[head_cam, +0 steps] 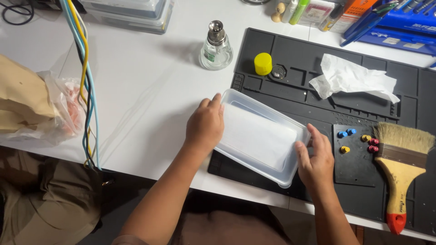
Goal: The recorder retrieves a storage bin containing a smartphone and proceeds to disassemble it using a precision screwdriver at a workbench.
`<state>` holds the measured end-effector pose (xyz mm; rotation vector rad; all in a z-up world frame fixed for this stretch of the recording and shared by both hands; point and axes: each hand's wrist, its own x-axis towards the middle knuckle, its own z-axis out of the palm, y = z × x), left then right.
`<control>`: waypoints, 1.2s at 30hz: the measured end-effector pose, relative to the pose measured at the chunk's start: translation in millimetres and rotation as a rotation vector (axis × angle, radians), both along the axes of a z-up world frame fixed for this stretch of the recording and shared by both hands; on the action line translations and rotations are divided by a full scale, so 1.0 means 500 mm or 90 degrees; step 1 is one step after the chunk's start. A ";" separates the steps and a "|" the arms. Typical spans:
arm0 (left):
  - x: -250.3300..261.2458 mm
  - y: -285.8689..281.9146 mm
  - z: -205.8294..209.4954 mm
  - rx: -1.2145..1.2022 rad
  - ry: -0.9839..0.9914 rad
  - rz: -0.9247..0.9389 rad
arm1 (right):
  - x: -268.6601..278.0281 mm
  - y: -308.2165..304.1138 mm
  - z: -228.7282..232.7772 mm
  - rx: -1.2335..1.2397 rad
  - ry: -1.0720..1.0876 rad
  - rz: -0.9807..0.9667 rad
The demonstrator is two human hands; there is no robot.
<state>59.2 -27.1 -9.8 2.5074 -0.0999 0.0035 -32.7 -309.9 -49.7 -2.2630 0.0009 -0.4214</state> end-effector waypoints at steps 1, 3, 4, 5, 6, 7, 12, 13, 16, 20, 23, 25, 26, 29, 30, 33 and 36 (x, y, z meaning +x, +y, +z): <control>0.011 0.007 -0.020 -0.033 -0.008 0.013 | 0.009 -0.004 -0.005 -0.048 0.032 -0.046; 0.023 0.014 -0.037 -0.065 -0.016 0.028 | 0.030 -0.015 -0.023 -0.096 0.064 -0.090; 0.025 0.014 -0.034 -0.102 0.019 0.034 | 0.040 -0.023 -0.035 0.066 0.106 -0.090; 0.029 0.018 -0.029 -0.137 0.052 0.040 | 0.054 -0.028 -0.048 0.228 0.147 -0.088; 0.032 0.019 -0.032 -0.136 0.050 0.042 | 0.058 -0.020 -0.031 0.229 0.146 -0.085; 0.033 0.021 -0.036 -0.167 0.040 0.038 | 0.060 -0.012 -0.015 0.270 0.197 -0.121; 0.050 0.030 -0.050 -0.208 0.040 0.017 | 0.073 -0.038 -0.035 0.453 0.223 -0.088; 0.056 0.029 -0.050 -0.173 0.058 0.017 | 0.073 -0.038 -0.032 0.469 0.231 -0.083; 0.067 0.024 -0.012 -0.135 0.139 0.015 | 0.065 -0.036 -0.042 0.494 0.219 -0.082; 0.082 0.030 -0.017 -0.138 0.160 -0.005 | 0.025 0.009 -0.048 0.437 0.137 -0.142; 0.082 0.040 -0.026 -0.181 0.147 -0.010 | -0.057 0.112 0.053 0.400 0.178 -0.193; 0.087 0.039 -0.030 -0.182 0.137 -0.021 | -0.119 0.125 0.014 0.415 0.195 -0.227; 0.086 0.039 -0.034 -0.184 0.128 -0.025 | -0.152 0.133 -0.006 0.429 0.216 -0.254; 0.088 0.044 -0.033 -0.204 0.117 -0.028 | -0.171 0.140 -0.020 0.494 0.163 -0.232; 0.088 0.050 -0.027 -0.205 0.114 -0.030 | -0.169 0.146 -0.003 0.494 0.159 -0.233; 0.110 0.101 0.014 -0.262 0.057 -0.039 | -0.123 0.187 0.064 0.550 0.088 -0.189; 0.141 0.165 0.082 -0.384 -0.158 -0.074 | -0.044 0.247 0.170 0.574 -0.012 -0.118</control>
